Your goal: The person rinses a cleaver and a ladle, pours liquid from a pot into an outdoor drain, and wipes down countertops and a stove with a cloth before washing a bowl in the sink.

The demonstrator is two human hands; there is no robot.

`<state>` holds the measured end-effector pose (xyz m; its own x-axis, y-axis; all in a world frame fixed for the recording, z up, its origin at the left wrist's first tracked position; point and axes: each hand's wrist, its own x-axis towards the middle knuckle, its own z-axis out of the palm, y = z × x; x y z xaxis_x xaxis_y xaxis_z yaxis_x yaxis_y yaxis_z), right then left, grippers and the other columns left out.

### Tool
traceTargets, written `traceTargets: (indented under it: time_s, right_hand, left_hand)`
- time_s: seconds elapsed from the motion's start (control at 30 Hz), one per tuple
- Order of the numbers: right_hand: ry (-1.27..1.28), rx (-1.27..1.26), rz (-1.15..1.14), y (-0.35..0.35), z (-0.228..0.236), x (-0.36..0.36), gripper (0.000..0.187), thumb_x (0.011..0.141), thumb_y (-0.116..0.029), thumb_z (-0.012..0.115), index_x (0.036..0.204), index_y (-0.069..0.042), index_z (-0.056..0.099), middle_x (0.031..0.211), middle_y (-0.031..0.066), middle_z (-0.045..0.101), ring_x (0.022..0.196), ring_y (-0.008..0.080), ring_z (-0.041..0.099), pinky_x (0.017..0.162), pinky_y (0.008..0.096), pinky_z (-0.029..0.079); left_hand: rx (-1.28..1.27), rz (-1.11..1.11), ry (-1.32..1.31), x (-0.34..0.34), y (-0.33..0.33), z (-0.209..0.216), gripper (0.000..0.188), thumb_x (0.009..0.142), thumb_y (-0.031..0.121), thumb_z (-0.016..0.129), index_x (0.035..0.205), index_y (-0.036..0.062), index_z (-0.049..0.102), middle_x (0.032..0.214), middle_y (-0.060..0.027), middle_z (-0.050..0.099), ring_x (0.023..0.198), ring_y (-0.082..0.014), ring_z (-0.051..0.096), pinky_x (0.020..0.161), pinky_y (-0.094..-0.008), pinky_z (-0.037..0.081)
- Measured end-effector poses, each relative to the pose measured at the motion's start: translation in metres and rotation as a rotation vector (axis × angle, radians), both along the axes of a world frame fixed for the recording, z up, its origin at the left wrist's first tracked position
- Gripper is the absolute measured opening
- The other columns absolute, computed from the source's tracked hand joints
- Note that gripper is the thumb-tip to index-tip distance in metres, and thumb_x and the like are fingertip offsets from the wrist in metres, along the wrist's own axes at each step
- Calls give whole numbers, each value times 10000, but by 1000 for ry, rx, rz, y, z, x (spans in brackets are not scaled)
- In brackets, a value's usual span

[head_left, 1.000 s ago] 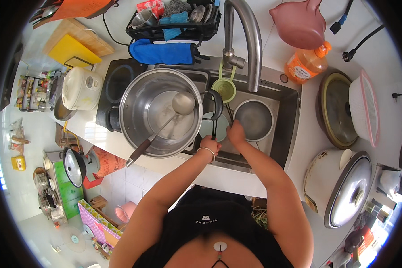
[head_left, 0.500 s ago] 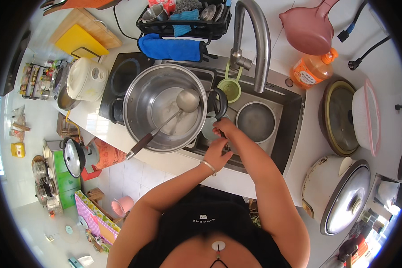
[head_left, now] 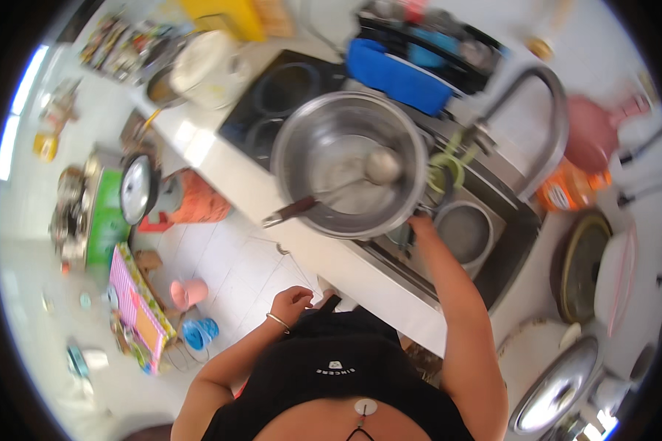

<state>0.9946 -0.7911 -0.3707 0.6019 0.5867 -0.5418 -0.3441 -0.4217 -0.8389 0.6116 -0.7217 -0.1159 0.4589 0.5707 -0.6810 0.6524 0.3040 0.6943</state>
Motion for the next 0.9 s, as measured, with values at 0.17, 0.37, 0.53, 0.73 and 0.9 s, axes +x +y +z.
traceTargets:
  time_s: [0.17,0.37,0.53,0.73,0.9]
  right_hand:
    - [217,155,7,-14,94,-24,576,762,-123,654,1288,-29,438,1272,78,506,1158,220,477,975,342,352]
    - [120,92,-90,-58,15,15,559,782,-90,569,1313,-5,417,1322,100,456,1220,226,411,1002,340,293]
    - [-343,-102,-102,-18,70,-63,408,834,-146,552,1215,-12,498,1151,97,561,1030,199,529,871,325,398]
    - [-115,-358,183,96,105,-309,352,846,-156,547,1167,-14,524,1098,94,581,966,194,552,830,319,429]
    - [84,-519,580,179,103,-482,308,856,-164,542,1127,-16,545,1054,91,597,912,189,571,796,315,455]
  left_hand:
    - [109,50,79,-95,9,-26,197,853,128,575,977,-18,621,832,-95,659,740,-149,652,650,-271,521]
    - [189,54,-45,-181,33,-43,197,807,194,602,883,17,646,767,-102,670,665,-175,656,630,-313,515]
    - [382,128,82,-324,47,-59,248,781,263,612,873,37,658,778,-116,673,731,-246,651,693,-349,511]
    - [285,430,233,-498,102,-68,281,766,301,615,826,31,661,807,-141,669,762,-280,641,715,-377,504]
    - [268,737,129,-575,137,-76,267,768,292,619,819,33,659,811,-137,667,771,-279,637,709,-367,503]
